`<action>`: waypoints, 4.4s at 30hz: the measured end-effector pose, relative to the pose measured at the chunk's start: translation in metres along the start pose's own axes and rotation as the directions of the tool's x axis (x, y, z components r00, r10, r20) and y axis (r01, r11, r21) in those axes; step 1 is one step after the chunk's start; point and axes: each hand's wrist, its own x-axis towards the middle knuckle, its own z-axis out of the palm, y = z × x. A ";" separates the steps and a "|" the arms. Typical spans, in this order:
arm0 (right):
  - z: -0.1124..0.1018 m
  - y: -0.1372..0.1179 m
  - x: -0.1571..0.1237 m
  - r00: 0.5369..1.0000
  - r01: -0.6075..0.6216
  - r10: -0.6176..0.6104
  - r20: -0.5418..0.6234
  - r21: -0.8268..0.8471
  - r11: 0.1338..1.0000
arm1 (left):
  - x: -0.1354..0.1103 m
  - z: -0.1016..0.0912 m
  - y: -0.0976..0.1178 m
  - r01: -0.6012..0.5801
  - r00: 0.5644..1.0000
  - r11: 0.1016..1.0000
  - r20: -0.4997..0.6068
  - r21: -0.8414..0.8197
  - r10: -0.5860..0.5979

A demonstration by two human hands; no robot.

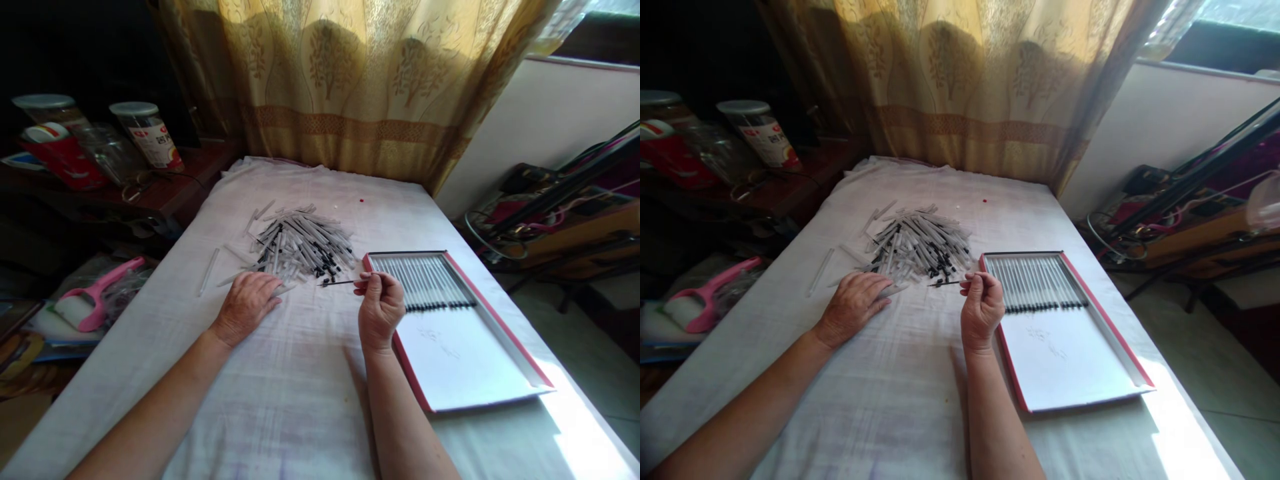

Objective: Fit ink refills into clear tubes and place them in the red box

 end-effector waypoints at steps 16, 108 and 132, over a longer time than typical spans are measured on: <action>0.006 0.001 -0.007 0.992 -0.127 0.126 0.021 0.039 0.991 | -0.006 -0.006 0.015 0.424 0.873 0.525 0.180 -0.738 -0.453; 0.010 -0.002 -0.039 0.664 -0.563 0.548 0.510 -0.141 0.814 | -0.009 -0.002 0.028 0.096 0.995 0.946 0.025 -0.308 -0.093; -0.004 0.008 -0.034 0.708 0.183 0.160 0.688 -0.397 0.900 | -0.011 -0.002 0.027 0.064 0.998 0.949 -0.009 -0.310 -0.070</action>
